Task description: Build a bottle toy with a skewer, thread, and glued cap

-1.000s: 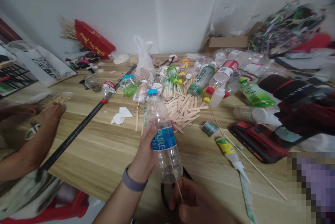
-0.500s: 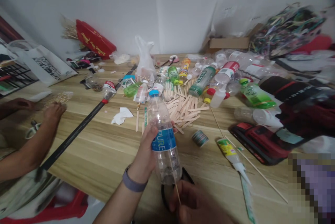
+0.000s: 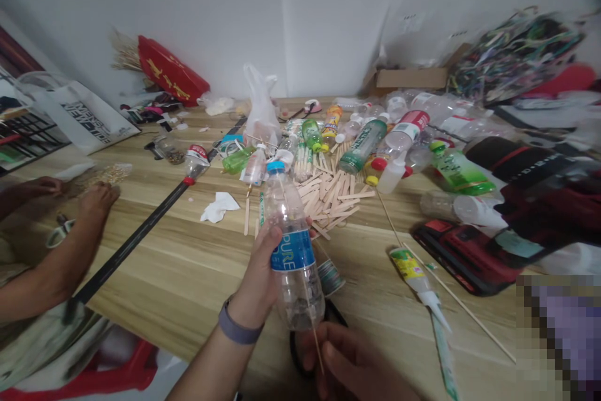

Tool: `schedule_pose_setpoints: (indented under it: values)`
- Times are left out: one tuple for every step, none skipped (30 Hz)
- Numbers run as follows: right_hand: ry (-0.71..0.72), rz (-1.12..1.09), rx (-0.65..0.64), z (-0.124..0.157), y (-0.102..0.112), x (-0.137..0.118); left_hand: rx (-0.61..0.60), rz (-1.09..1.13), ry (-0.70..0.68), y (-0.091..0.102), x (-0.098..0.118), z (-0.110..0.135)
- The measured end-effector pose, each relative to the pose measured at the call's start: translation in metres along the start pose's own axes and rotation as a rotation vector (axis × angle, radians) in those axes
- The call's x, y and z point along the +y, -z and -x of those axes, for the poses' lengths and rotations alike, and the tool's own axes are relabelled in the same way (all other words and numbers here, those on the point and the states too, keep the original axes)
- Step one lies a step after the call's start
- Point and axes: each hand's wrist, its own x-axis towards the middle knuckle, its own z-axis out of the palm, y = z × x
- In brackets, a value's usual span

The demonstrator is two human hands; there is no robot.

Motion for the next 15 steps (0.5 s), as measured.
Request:
schedule_pose_setpoints:
  values:
    - [-0.008, 0.048, 0.028, 0.003, 0.000, -0.004, 0.002, 0.006, -0.002, 0.000, 0.000, 0.000]
    - [0.007, 0.135, 0.084, 0.006, 0.002, -0.008, 0.004, 0.011, -0.003, 0.001, 0.001, 0.000]
    - [0.052, 0.262, 0.171, 0.008, 0.004, -0.011, 0.009, 0.014, -0.004, 0.002, 0.001, 0.001]
    - [0.125, 0.419, 0.282, 0.009, 0.007, -0.015, 0.016, 0.014, -0.003, 0.003, 0.002, 0.001]
    - [0.222, 0.587, 0.404, 0.009, 0.010, -0.019, 0.022, 0.012, -0.003, 0.003, 0.002, 0.002]
    - [0.326, 0.751, 0.515, 0.008, 0.013, -0.023, 0.025, 0.010, 0.000, 0.004, 0.003, 0.003]
    - [0.427, 0.893, 0.605, 0.005, 0.016, -0.027, 0.024, 0.010, 0.004, 0.005, 0.004, 0.004]
    - [0.497, 1.010, 0.664, 0.000, 0.018, -0.031, 0.021, 0.011, 0.008, 0.005, 0.004, 0.004]
    - [0.532, 1.106, 0.691, -0.007, 0.020, -0.036, 0.016, 0.014, 0.012, 0.006, 0.005, 0.005]
    - [0.540, 1.194, 0.690, -0.014, 0.021, -0.040, 0.009, 0.020, 0.015, 0.007, 0.005, 0.006]
    - [0.510, 1.275, 0.662, -0.021, 0.020, -0.045, 0.001, 0.026, 0.016, 0.007, 0.006, 0.006]
    - [0.470, 1.341, 0.618, -0.029, 0.020, -0.048, -0.008, 0.032, 0.012, 0.008, 0.007, 0.007]
    - [0.433, 1.394, 0.553, -0.036, 0.019, -0.052, -0.021, 0.035, 0.008, 0.010, 0.008, 0.008]
    - [0.400, 1.430, 0.499, -0.041, 0.019, -0.055, -0.038, 0.036, 0.002, 0.011, 0.009, 0.008]
    - [0.385, 1.455, 0.457, -0.045, 0.019, -0.057, -0.058, 0.033, -0.002, 0.012, 0.011, 0.008]
